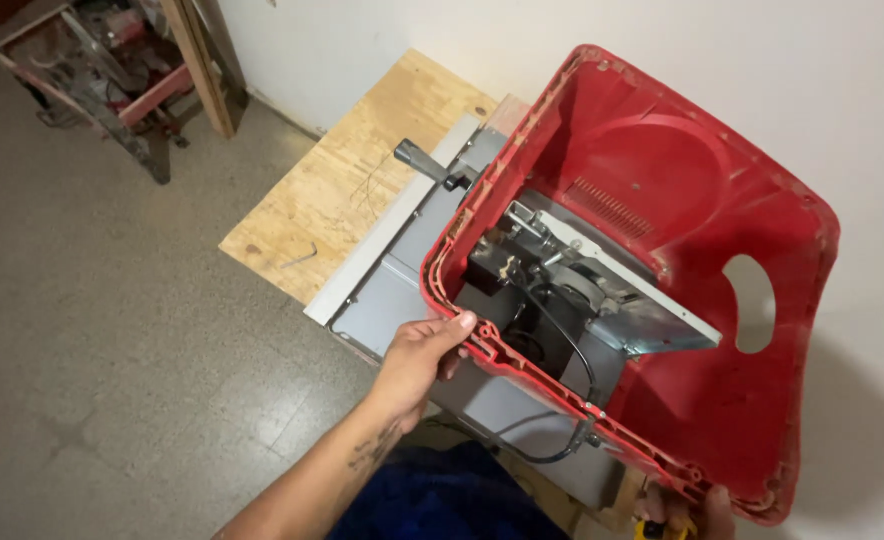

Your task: Measuring a table saw housing and taking notes for repair or modification

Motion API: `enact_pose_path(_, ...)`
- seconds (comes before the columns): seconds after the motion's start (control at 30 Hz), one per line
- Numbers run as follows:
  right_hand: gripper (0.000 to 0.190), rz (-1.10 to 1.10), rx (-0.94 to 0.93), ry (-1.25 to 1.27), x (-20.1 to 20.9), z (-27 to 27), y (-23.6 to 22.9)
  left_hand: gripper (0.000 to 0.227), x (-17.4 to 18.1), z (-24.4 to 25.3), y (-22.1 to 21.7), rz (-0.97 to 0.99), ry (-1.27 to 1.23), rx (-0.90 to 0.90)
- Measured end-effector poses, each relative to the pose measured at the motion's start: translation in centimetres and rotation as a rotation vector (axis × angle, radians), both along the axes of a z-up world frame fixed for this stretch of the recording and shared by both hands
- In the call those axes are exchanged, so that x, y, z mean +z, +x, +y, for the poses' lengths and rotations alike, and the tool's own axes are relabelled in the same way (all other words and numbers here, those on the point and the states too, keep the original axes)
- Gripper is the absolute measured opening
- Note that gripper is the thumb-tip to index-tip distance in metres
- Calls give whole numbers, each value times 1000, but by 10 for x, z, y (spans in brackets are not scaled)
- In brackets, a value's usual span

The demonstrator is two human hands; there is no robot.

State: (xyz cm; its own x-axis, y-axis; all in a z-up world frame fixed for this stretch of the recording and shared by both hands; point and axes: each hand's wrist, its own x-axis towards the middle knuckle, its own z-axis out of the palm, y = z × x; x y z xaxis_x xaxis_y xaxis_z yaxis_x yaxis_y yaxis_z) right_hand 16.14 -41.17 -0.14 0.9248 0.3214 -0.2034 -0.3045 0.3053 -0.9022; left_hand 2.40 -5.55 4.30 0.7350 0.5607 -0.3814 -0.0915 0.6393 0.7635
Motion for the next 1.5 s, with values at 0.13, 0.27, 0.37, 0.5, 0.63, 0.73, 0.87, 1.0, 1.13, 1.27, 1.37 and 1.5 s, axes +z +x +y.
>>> enact_pose_path(0.13,32,-33,103,35,1,-9,7,34,-2,-3,1,-37,20,37)
enact_pose_path(0.27,38,-30,75,-97,5,-4,6,33,1,-1,0,-17,26,14)
enact_pose_path(0.37,39,-26,27,50,12,10,-9,33,0,-5,-1,-44,-27,11)
enact_pose_path(0.5,47,88,-260,-10,15,25,-21,34,-2,-6,-5,-139,-101,-44)
enact_pose_path(0.63,49,154,-239,-117,20,19,-17,35,-4,-6,-9,-142,-146,-56)
enact_pose_path(0.73,54,161,-222,-107,23,19,-17,37,-3,-5,-7,-75,-119,-12)
enact_pose_path(0.87,55,163,-177,-113,26,20,-18,40,-5,-3,-9,-16,-12,-61)
enact_pose_path(1.0,55,158,-126,-36,26,20,-18,40,-14,-4,-8,-29,113,-34)
enact_pose_path(1.13,58,229,-156,-56,32,25,-21,40,-13,-4,-7,-37,104,-16)
enact_pose_path(1.27,48,144,-232,-104,31,28,-25,33,-14,-7,-7,-77,106,43)
enact_pose_path(1.37,52,111,-233,-128,30,32,-26,36,-9,-6,-4,-105,107,53)
enact_pose_path(1.5,69,60,-324,-349,46,50,-42,42,-6,-7,-4,-95,128,39)
